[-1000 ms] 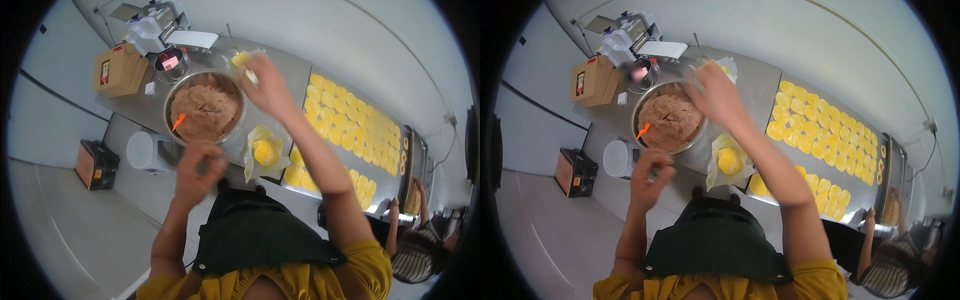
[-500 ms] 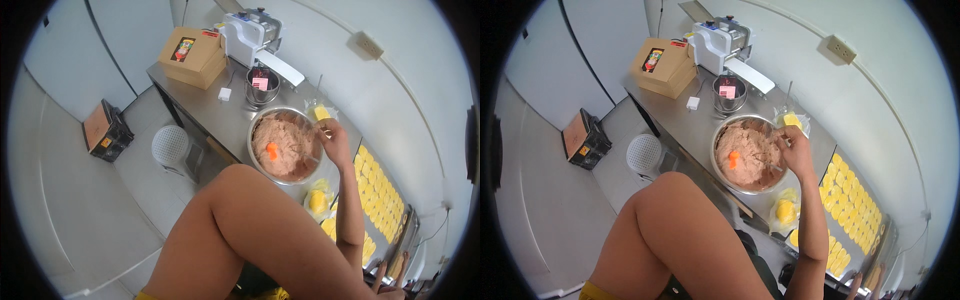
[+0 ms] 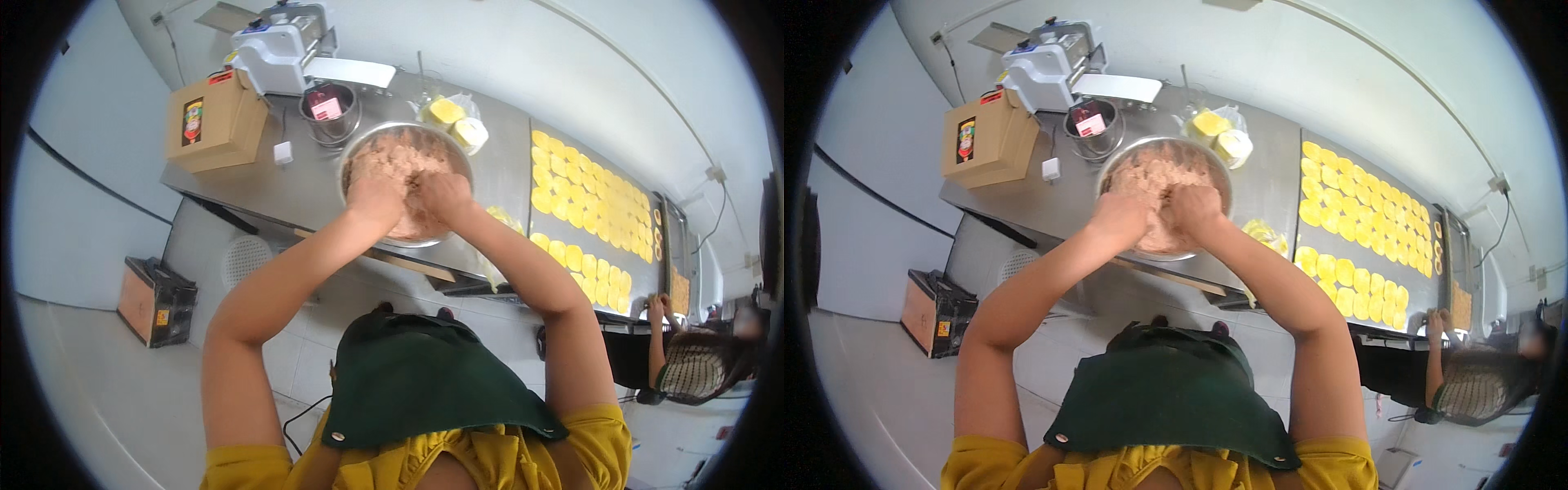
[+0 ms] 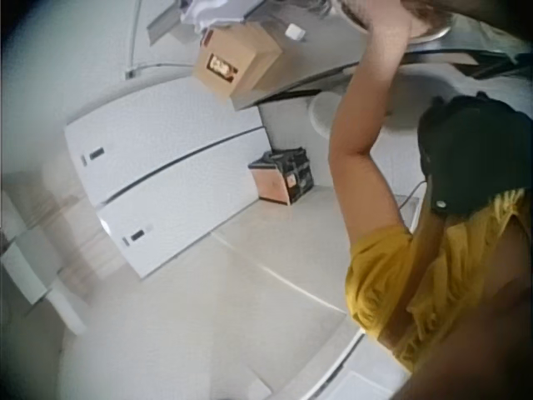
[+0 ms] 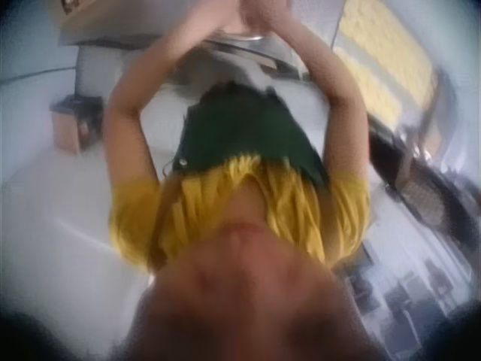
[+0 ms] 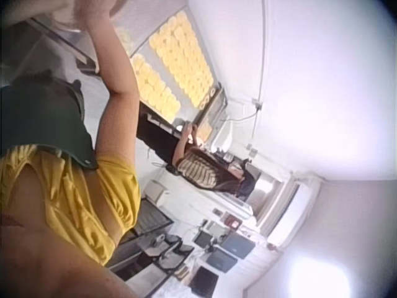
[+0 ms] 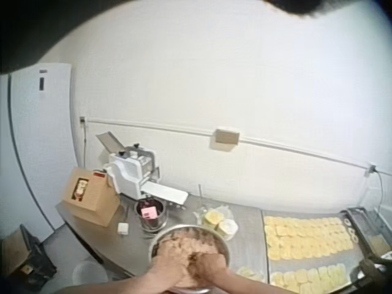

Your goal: The person places filling onto yellow circular wrappers and folds them into dumplings. They repeatedly pick up wrappers, add filling, and fold the edges, arranging the finished items on a metal table.

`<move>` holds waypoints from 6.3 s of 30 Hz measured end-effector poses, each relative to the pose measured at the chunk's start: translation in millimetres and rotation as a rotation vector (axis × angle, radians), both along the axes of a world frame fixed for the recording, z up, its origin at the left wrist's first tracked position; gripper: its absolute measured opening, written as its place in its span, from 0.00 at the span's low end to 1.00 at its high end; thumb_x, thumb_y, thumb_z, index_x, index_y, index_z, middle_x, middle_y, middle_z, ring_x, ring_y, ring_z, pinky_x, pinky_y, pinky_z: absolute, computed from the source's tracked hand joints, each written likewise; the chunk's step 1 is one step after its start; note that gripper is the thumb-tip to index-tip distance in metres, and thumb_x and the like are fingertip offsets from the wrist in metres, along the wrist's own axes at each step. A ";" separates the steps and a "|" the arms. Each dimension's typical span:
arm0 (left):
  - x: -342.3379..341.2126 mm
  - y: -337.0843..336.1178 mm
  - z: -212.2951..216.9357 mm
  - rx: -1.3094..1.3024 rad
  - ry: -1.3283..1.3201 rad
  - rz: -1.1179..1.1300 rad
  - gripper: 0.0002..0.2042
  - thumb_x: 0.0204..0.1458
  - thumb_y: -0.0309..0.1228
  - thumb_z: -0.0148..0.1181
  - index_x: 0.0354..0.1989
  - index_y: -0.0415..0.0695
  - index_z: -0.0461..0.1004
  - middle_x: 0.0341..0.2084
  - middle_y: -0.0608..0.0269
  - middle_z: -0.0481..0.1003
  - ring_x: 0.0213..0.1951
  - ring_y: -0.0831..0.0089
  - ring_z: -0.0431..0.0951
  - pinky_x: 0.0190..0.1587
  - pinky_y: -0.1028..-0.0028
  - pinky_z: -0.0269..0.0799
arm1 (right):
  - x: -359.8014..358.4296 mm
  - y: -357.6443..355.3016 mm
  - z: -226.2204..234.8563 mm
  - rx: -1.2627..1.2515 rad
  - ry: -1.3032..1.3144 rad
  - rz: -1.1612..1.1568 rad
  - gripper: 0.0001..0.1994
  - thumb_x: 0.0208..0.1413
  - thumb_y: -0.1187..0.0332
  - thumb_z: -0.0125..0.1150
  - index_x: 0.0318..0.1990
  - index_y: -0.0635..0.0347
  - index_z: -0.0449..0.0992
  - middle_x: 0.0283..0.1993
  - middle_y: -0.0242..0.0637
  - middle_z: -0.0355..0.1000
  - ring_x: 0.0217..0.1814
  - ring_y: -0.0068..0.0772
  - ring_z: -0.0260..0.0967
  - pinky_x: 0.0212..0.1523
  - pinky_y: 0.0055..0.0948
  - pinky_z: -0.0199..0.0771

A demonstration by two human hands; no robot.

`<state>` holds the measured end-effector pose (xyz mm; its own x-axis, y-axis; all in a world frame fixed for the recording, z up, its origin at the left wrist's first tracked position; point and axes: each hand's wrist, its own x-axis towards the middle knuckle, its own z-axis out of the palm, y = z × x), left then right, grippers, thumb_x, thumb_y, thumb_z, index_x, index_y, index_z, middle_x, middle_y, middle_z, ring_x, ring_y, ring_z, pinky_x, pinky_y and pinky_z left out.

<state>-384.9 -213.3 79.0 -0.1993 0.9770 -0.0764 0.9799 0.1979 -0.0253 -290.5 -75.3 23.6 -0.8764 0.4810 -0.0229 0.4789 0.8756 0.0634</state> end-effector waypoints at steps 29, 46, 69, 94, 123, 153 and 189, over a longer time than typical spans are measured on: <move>42.6 -4.3 -54.2 -0.070 -0.019 -0.187 0.08 0.45 0.27 0.54 0.33 0.38 0.71 0.25 0.48 0.73 0.24 0.56 0.77 0.26 0.63 0.73 | 72.7 13.6 -61.9 -0.829 1.217 -0.539 0.12 0.62 0.63 0.50 0.44 0.64 0.64 0.33 0.44 0.67 0.35 0.39 0.66 0.39 0.34 0.66; 25.7 25.5 -49.5 -0.059 -0.479 -0.012 0.09 0.52 0.32 0.48 0.28 0.40 0.70 0.22 0.46 0.73 0.27 0.50 0.74 0.33 0.56 0.67 | 46.8 20.7 -79.9 -0.572 1.181 -0.621 0.16 0.54 0.75 0.49 0.51 0.65 0.62 0.48 0.51 0.62 0.50 0.55 0.62 0.51 0.42 0.63; -14.0 14.5 -40.7 0.220 -1.141 0.012 0.10 0.54 0.33 0.52 0.26 0.39 0.71 0.15 0.63 0.65 0.18 0.73 0.64 0.22 0.70 0.60 | 68.2 21.7 -62.9 -0.492 1.012 -0.500 0.15 0.58 0.71 0.52 0.52 0.58 0.67 0.45 0.49 0.65 0.44 0.55 0.66 0.44 0.43 0.67; -10.8 -32.7 -44.3 0.413 -0.725 0.147 0.08 0.55 0.30 0.50 0.32 0.37 0.67 0.25 0.40 0.71 0.33 0.43 0.73 0.32 0.57 0.67 | 99.6 -13.5 16.1 -1.581 0.486 -0.452 0.05 0.61 0.66 0.54 0.40 0.54 0.74 0.19 0.21 0.61 0.17 0.14 0.51 0.16 0.21 0.50; -10.2 -25.7 -46.7 0.317 -1.937 0.157 0.11 0.63 0.37 0.47 0.35 0.43 0.70 0.17 0.76 0.59 0.18 0.88 0.56 0.20 0.85 0.54 | 131.0 -50.0 22.3 -0.931 1.069 -0.303 0.10 0.62 0.69 0.52 0.45 0.63 0.74 0.28 0.26 0.69 0.29 0.16 0.60 0.31 0.18 0.62; 81.0 24.4 -35.3 0.638 -2.069 0.744 0.10 0.63 0.34 0.44 0.42 0.41 0.69 0.18 0.75 0.62 0.17 0.89 0.56 0.16 0.85 0.51 | 134.8 -25.5 -29.3 -0.496 0.894 -0.182 0.09 0.57 0.76 0.55 0.45 0.60 0.76 0.34 0.44 0.72 0.33 0.38 0.71 0.36 0.28 0.71; 125.0 13.0 -50.7 0.683 -0.733 0.301 0.12 0.63 0.32 0.43 0.36 0.37 0.70 0.25 0.54 0.68 0.29 0.65 0.68 0.35 0.67 0.65 | 333.3 -8.9 -66.0 -0.520 1.210 -0.730 0.07 0.59 0.74 0.54 0.44 0.63 0.75 0.30 0.39 0.71 0.28 0.26 0.65 0.33 0.24 0.67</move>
<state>-259.9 -200.3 28.3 -0.5691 0.7758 0.2727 0.6181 0.1849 0.7640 42.8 -84.2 -42.4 -0.0687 0.9734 0.2184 0.3415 0.2286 -0.9117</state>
